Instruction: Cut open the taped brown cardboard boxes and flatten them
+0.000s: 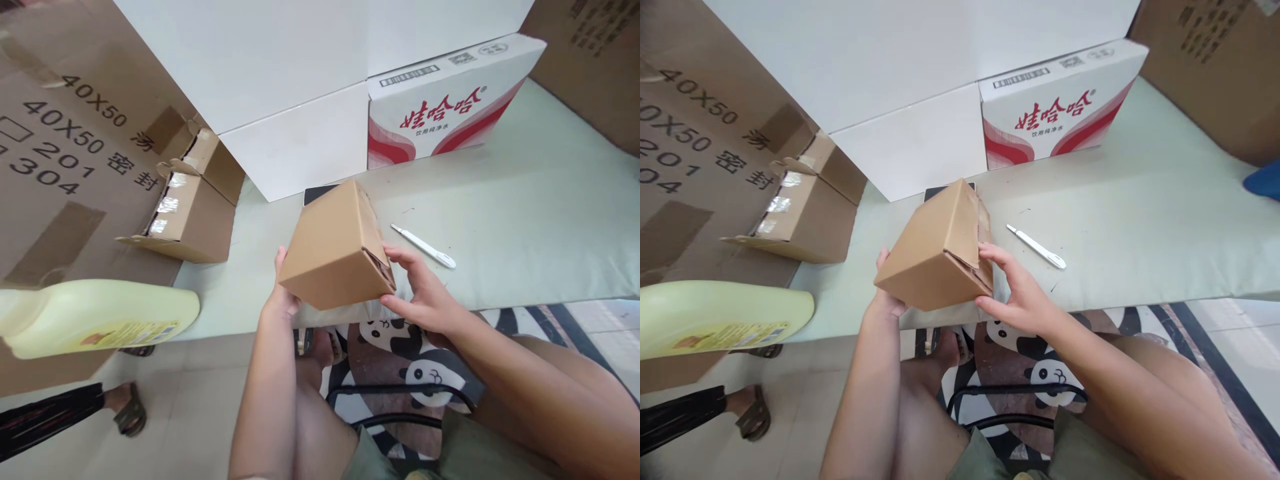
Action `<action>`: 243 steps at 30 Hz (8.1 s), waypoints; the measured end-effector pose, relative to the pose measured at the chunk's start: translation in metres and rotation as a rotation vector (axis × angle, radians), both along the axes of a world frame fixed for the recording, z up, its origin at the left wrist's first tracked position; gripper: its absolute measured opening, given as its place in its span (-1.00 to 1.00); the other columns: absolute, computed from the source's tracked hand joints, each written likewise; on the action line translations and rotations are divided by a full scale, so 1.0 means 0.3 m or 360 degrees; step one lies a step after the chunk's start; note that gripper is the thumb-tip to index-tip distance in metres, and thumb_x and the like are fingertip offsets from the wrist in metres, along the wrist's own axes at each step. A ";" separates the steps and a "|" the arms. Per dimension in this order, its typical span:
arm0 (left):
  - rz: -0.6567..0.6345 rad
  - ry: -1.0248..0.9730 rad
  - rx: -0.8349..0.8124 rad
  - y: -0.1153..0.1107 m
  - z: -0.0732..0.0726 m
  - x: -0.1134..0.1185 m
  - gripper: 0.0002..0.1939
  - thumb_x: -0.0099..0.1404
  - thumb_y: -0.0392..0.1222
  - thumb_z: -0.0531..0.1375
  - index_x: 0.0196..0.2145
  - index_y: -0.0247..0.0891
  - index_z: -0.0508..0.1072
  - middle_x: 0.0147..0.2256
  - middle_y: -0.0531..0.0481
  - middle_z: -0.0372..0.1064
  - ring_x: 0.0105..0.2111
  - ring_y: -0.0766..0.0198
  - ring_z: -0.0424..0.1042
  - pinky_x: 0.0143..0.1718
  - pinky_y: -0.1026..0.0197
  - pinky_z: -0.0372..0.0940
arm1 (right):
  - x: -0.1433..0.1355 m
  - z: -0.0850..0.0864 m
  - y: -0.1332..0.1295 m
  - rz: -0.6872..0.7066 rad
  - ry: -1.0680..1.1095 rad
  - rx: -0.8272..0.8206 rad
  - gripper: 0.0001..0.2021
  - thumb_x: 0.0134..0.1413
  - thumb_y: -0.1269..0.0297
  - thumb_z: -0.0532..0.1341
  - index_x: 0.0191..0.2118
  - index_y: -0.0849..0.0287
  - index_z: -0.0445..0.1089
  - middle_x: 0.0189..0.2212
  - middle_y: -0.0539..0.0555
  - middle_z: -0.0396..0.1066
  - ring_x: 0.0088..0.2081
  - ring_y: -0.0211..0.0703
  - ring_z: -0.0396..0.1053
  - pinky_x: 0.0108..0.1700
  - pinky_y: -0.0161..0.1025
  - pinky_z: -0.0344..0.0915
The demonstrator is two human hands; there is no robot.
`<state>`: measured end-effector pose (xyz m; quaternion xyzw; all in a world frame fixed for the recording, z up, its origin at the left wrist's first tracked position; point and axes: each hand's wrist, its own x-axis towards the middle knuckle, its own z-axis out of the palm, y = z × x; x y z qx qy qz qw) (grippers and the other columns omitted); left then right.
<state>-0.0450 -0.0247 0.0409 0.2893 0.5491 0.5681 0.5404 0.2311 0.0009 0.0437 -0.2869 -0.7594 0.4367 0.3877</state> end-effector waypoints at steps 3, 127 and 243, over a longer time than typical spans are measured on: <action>-0.0051 -0.0173 -0.0015 -0.004 -0.012 -0.002 -0.22 0.05 0.61 0.10 -0.15 -0.10 0.58 -0.18 -0.07 0.60 -0.05 -0.18 0.53 -0.15 -0.15 0.47 | 0.009 0.002 0.006 0.0047 -0.0131 0.0063 -0.30 0.14 0.11 0.27 0.33 -0.01 -0.02 0.27 0.27 0.22 0.07 0.11 0.40 0.14 0.12 0.31; 0.0755 -0.0133 0.0094 0.030 -0.015 -0.047 -0.65 0.17 0.05 0.12 -0.26 -0.22 0.54 -0.31 -0.05 0.58 -0.27 0.10 0.56 -0.22 0.15 0.40 | 0.046 0.023 0.042 -0.0225 0.0390 -0.0687 -0.78 0.07 0.12 0.33 -0.24 0.09 0.37 -0.45 -0.03 0.45 -0.47 -0.22 0.45 -0.37 -0.22 0.41; 0.0623 -0.0094 0.0138 0.025 -0.017 -0.030 -0.52 0.16 0.08 0.15 -0.09 -0.26 0.55 -0.16 -0.18 0.59 -0.04 -0.08 0.54 -0.10 0.04 0.44 | 0.065 0.046 0.060 -0.0358 0.0141 -0.0643 -0.86 0.09 0.16 0.23 -0.30 0.10 0.33 -0.51 -0.06 0.31 -0.45 -0.21 0.30 -0.35 -0.22 0.22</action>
